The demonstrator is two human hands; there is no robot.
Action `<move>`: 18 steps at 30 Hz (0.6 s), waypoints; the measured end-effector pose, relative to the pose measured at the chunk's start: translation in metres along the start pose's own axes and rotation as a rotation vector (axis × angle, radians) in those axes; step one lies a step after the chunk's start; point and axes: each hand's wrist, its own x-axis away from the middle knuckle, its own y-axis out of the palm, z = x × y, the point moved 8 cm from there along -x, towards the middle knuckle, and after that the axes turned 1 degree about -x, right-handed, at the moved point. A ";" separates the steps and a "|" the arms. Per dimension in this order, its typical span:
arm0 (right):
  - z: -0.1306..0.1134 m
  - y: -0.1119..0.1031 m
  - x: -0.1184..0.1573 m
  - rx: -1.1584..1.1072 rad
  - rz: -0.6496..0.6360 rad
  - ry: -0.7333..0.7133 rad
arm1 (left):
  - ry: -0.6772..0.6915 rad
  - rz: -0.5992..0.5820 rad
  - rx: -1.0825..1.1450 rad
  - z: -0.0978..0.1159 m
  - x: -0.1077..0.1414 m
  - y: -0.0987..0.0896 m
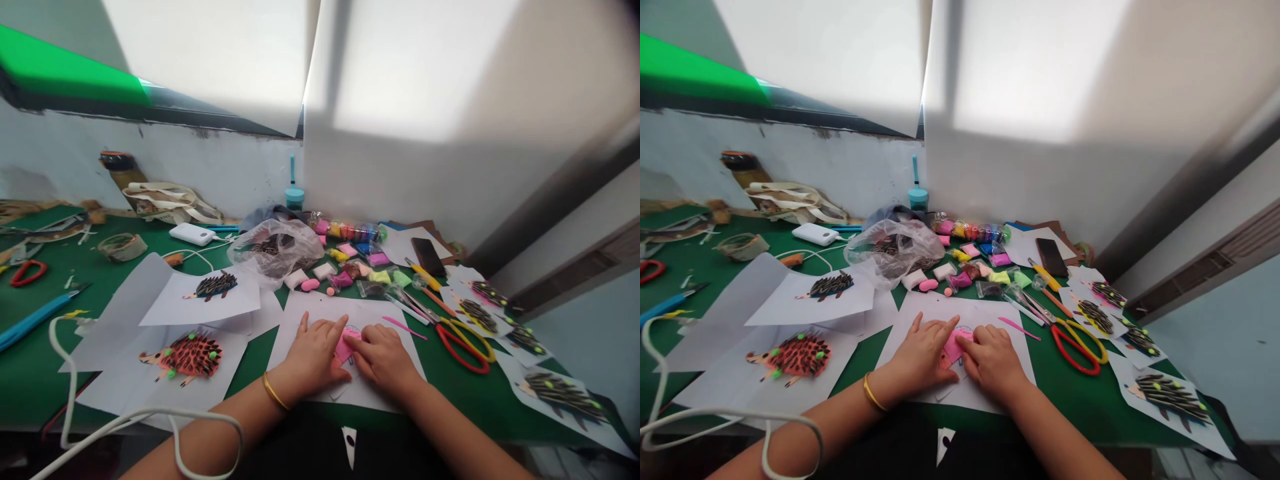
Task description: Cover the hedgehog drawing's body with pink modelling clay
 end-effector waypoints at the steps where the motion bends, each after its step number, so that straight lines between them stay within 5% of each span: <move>1: 0.000 0.000 -0.001 0.008 -0.001 0.006 | -0.001 0.002 -0.001 0.000 0.000 0.000; 10: 0.012 -0.001 -0.003 0.099 0.053 0.100 | 0.017 -0.009 -0.047 0.004 0.000 0.001; 18: 0.005 -0.004 0.000 0.010 0.021 0.028 | 0.030 0.009 -0.064 0.012 0.003 0.007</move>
